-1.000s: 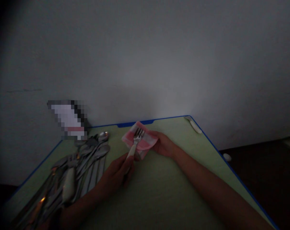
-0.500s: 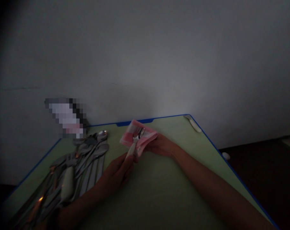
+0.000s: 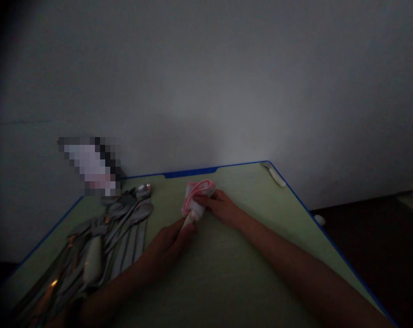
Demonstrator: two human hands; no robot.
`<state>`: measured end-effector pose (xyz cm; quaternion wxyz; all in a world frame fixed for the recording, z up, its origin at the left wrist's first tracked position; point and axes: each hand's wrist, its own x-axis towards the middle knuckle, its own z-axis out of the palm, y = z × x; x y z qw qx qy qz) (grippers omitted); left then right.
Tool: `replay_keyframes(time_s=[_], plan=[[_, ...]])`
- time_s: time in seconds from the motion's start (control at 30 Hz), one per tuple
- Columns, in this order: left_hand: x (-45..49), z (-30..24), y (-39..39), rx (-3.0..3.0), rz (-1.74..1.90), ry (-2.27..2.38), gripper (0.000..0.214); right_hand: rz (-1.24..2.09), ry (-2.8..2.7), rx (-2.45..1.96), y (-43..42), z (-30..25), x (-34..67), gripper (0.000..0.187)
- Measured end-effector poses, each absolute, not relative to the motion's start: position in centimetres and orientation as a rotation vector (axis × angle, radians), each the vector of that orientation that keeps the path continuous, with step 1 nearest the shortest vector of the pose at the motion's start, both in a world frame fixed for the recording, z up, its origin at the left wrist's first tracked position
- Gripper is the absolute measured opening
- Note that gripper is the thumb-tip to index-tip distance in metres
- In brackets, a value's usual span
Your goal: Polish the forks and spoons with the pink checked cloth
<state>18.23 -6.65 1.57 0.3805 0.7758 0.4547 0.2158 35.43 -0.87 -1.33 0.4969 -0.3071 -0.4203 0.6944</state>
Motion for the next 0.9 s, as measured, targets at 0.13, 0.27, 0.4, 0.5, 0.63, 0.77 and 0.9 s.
replay_keyframes(time_s=[0.13, 0.27, 0.4, 0.5, 0.63, 0.77, 0.9], plan=[[18.1, 1.6, -6.4, 1.943, 0.549, 1.18, 0.036, 1.715, -0.918, -0.733, -1.0, -1.1, 35.3, 0.015], [18.1, 1.6, -6.3, 1.884, 0.562, 1.196, 0.036, 1.647, -0.852, -0.74, -0.8, -0.8, 35.2, 0.016], [18.3, 1.7, -6.4, 1.844, 0.585, 1.225, 0.035, 1.566, -0.771, -0.747, -0.4, -0.9, 35.2, 0.017], [18.3, 1.8, -6.5, 1.844, 0.615, 1.219, 0.034, 1.582, -0.687, -0.703, 0.0, -0.9, 35.4, 0.019], [18.3, 1.8, -6.7, 1.762, 0.658, 1.163, 0.033, 1.741, -0.571, -0.6, 0.3, -0.6, 36.2, 0.017], [18.3, 1.8, -6.7, 1.749, 0.613, 1.18, 0.035, 1.889, -0.541, -0.525, 0.1, 0.2, 36.6, 0.023], [18.2, 1.8, -6.6, 1.78, 0.568, 1.177, 0.035, 1.931, -0.547, -0.554, -0.3, 0.9, 36.3, 0.029]])
